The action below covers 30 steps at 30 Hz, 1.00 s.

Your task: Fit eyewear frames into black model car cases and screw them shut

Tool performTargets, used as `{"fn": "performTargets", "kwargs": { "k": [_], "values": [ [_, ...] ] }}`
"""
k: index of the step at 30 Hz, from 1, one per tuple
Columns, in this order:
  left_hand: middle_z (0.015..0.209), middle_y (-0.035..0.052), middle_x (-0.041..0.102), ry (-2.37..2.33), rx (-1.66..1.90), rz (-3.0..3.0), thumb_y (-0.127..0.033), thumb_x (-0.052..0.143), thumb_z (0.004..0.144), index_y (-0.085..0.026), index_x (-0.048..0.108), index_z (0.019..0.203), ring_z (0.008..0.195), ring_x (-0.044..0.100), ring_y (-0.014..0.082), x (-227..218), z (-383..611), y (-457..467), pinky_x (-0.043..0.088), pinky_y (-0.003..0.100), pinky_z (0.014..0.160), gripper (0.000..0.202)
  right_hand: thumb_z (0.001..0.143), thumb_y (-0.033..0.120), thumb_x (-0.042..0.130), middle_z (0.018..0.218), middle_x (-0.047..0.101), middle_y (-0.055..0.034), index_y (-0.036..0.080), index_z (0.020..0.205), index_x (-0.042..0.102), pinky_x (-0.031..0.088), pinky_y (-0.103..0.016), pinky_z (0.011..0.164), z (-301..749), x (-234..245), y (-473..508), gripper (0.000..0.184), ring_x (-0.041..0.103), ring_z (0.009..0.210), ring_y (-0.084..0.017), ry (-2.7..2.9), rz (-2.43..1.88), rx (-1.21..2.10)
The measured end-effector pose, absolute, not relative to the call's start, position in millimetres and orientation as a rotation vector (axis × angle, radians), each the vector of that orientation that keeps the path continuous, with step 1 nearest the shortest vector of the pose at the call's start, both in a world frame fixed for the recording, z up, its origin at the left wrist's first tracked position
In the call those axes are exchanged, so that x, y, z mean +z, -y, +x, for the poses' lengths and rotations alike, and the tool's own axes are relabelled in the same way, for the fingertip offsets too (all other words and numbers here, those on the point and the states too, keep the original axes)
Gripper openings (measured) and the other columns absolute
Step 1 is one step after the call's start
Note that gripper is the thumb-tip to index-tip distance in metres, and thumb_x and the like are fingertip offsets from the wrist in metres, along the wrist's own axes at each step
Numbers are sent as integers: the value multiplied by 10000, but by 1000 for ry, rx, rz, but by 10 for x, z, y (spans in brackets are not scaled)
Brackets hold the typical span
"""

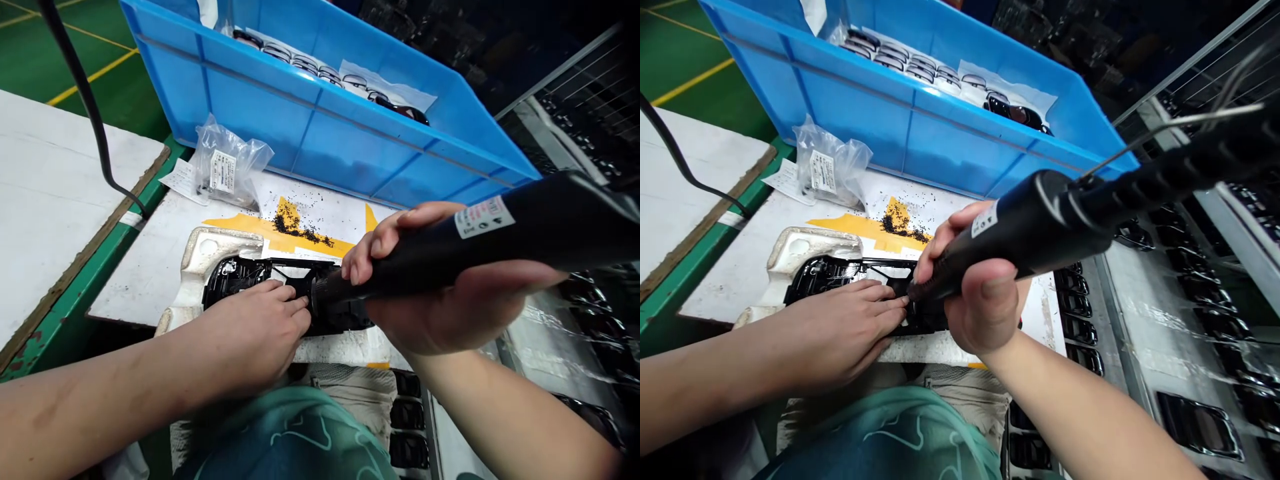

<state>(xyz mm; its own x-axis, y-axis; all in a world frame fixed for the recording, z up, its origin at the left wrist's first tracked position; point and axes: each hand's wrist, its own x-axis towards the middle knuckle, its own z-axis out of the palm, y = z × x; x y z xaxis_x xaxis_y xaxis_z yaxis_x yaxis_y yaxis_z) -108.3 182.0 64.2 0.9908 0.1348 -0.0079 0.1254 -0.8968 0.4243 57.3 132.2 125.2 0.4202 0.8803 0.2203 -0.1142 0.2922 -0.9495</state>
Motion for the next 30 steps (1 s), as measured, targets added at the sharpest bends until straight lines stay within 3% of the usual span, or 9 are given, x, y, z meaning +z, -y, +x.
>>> {"fn": "performTargets", "kwargs": {
  "k": [11,20,27,30],
  "values": [
    [1130,70,691,-218,-1,2662,-240,470,966,-188,626,1121,1073,590,262,643,-1065,-1820,409,444,995,226,727,719,695,686,483,9,265,813,519,453,-367,481,580,1197,-1366,494,542,498,-184,940,-1094,767],
    [1202,95,681,-213,-27,2664,-242,454,970,-165,624,1153,1119,593,271,655,-1057,-1817,407,457,1017,262,633,779,729,620,547,10,264,806,615,500,-387,479,611,1158,-1349,555,569,472,-192,1050,-1065,848],
    [1166,104,692,-212,8,2671,-224,469,965,-153,630,1147,1112,601,271,649,-1055,-1819,415,442,1007,253,536,810,759,565,562,25,248,924,632,492,-369,453,595,1129,-1436,694,540,413,-179,961,-1139,829],
    [1170,97,690,-222,12,2669,-241,486,960,-164,638,1128,1119,597,276,641,-1054,-1825,423,442,998,239,586,851,685,553,558,16,272,896,648,488,-373,453,665,1273,-1426,658,553,425,-180,1056,-1170,841]
  ]
}}
